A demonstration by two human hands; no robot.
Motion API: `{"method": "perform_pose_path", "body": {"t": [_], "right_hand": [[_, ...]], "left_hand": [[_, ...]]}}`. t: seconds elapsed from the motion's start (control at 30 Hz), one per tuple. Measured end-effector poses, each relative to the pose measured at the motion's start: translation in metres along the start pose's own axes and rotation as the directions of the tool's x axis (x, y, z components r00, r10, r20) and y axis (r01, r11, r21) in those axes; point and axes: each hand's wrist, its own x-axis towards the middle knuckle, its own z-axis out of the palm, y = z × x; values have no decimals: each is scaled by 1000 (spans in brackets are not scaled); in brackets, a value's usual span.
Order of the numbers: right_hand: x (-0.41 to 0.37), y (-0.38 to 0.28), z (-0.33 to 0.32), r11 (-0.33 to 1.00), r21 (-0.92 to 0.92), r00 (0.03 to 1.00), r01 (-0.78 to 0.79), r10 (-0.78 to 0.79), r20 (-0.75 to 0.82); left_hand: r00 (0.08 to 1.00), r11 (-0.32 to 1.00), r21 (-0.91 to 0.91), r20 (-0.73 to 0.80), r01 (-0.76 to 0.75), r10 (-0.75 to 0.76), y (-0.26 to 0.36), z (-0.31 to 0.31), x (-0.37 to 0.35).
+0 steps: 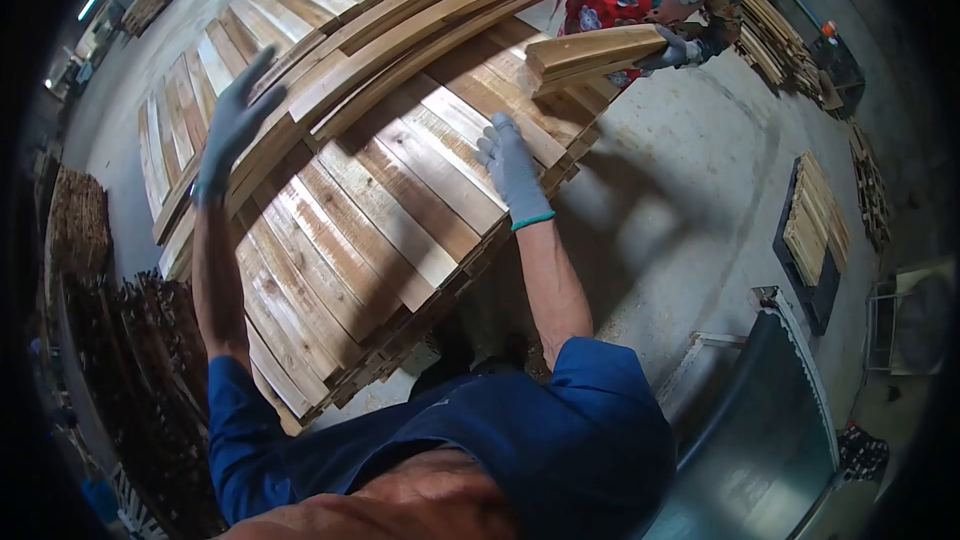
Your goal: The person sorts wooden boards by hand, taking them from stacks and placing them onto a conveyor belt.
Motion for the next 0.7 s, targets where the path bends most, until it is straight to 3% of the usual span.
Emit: {"method": "perform_pose_path", "body": {"t": [0.07,0.13,0.23,0.3,0.37,0.47,0.5,0.57,0.63,0.7], "right_hand": [[-5,-4,-1,999,-38,1000,8,-8,20],[-14,-12,2,993,-112,998,43,-39,43],[-31,-13,-9,966,-243,995,91,-80,52],[-55,-4,-22,871,-440,976,219,-202,86],[-65,12,-48,723,-597,933,347,-329,144],[-80,5,-90,853,-445,909,273,-380,-170],[-77,-7,-104,953,-256,921,161,-239,-308],[-44,-36,-139,958,109,903,264,-206,-377],[7,-66,-160,904,211,862,371,-251,-441],[34,-118,-125,860,413,933,301,-177,-312]], "left_hand": [[995,993,112,100,-24,13,6,24,35],[983,997,11,168,72,-72,-8,46,61],[992,996,32,95,84,-87,-32,65,73],[997,998,56,-72,10,-6,-37,64,57],[986,975,222,-162,-3,40,-34,58,28],[963,927,370,-218,-69,158,-39,66,-27],[958,907,417,-236,-52,163,-33,71,-43],[992,993,118,-127,13,2,6,79,-54],[999,998,-21,1,53,-53,35,92,-36],[970,820,-517,141,244,-200,51,115,7]]}}
